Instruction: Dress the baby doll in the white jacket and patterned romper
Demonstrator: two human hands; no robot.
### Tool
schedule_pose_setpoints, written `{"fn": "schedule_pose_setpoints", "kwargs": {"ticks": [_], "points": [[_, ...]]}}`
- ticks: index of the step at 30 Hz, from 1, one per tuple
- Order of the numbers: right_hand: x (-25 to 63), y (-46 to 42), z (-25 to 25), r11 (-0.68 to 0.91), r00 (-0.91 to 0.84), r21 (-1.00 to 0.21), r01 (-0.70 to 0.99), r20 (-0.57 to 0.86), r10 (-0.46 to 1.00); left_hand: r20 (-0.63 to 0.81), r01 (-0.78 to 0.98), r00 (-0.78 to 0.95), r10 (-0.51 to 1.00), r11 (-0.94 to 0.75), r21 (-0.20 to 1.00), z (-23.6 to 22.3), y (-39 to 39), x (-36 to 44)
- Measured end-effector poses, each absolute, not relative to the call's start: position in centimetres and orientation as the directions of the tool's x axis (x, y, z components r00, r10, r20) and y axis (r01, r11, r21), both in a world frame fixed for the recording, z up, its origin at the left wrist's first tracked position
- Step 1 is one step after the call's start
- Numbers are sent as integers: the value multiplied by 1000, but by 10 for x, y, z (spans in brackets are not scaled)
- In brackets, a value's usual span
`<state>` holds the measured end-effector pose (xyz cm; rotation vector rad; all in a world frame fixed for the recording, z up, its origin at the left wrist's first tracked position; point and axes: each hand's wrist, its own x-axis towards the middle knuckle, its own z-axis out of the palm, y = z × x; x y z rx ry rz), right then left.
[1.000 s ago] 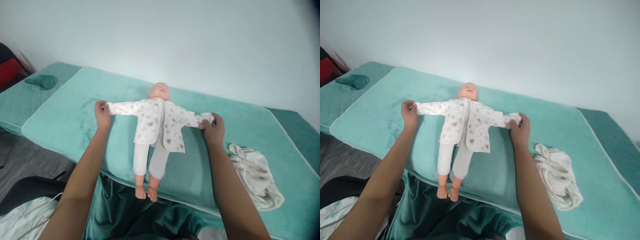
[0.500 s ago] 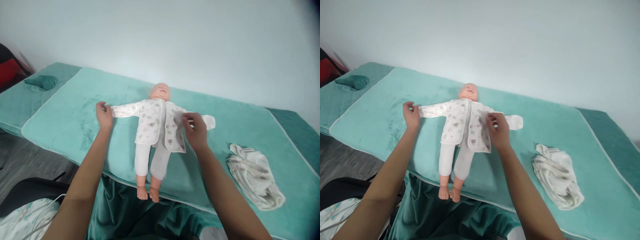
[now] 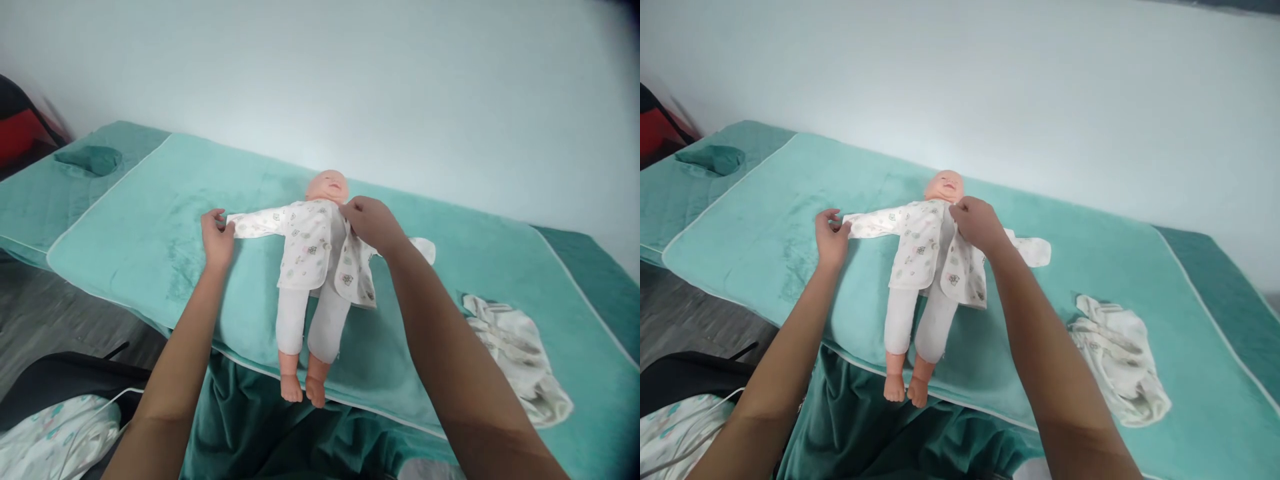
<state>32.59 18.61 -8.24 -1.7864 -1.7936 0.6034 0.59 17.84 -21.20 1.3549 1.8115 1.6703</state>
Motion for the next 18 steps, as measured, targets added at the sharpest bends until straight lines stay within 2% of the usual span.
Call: {"fn": "schedule_pose_setpoints", "kwargs": {"ticks": [2,4,8,10,12,15,18], "points": [[320,189,-83,-5,82,-738,674,69,994,342,411,-477,810,-138,901,-212,172,7],[313,189,-87,1,99,-775,632,82,992,335,417,-455,825,-135,899,-212,167,7],[305,166,-104,60,126,-764,642,183,975,373,439,-470,800,-155,885,-214,161,4],[307,142,-115,151,99,-752,642,277,956,397,451,-507,765,-157,879,-215,161,3],[312,112,-128,296,7,-676,675,407,913,421,482,-520,743,-151,863,-214,160,3],[324,69,-148,489,-168,-438,754,591,789,493,584,-480,726,-154,797,-210,158,6],[334,41,-162,527,-258,-295,797,623,739,577,758,-272,770,-197,622,-205,152,12]]}}
